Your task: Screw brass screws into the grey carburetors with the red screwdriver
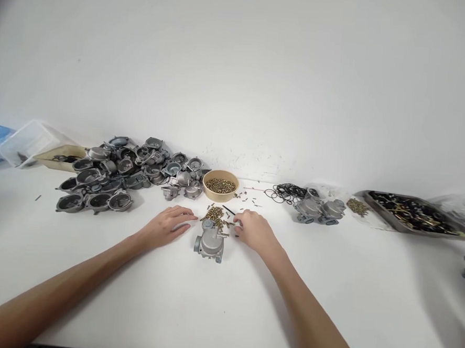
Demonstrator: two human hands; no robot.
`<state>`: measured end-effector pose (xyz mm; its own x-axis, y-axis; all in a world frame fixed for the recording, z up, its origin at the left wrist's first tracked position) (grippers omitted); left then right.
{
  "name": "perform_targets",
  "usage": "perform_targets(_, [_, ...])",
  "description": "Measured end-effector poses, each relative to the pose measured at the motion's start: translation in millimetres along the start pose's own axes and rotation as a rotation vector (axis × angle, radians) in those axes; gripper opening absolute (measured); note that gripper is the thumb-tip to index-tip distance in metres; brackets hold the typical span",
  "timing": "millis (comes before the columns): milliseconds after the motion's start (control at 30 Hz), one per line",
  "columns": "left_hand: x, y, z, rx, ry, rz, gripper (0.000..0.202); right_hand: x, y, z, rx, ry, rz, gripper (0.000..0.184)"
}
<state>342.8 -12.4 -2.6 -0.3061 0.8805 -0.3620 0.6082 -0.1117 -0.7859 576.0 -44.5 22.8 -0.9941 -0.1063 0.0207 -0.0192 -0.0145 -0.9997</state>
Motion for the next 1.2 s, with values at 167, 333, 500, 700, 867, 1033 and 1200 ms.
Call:
perform_targets(167, [11,3.9,1,0.057,-0.081,0.013,0.032,4,13,-5,0.017,0.004,-0.005,0.022])
perform_targets(333, [5,7.1,0,0.110,-0.080,0.015,0.032,5,7,-4,0.052,0.019,-0.039,0.024])
perform_targets(500, [1,9.1,1,0.148,-0.063,0.010,0.032,-4,-1,3,0.146,-0.046,-0.140,0.018])
perform_targets(700, [2,10.1,0,0.161,-0.063,0.002,0.032,0,2,5,0.211,-0.118,-0.234,0.019])
perform_targets(867, [1,9.2,0,0.151,-0.053,0.007,0.032,-16,-8,-3,0.050,-0.029,-0.242,0.017])
perform_targets(1033, [-1,8.3,1,0.129,-0.012,-0.005,0.032,-48,-13,-12,-0.160,0.150,-0.234,0.025])
perform_targets(1200, [-4,7.2,-2,0.092,-0.006,-0.029,0.029,-46,-17,-12,-0.224,0.141,-0.217,0.024])
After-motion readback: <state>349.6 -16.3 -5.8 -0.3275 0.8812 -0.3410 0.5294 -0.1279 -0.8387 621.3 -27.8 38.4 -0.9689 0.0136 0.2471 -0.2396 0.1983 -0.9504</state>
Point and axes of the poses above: each hand's wrist, its own z-axis away from the middle knuckle, its own y-axis out of the palm, x = y × z, the point moved 8 cm from there along -z, towards the middle knuckle, and after that the axes turned 12 degrees about z, right-handed, at the moved point
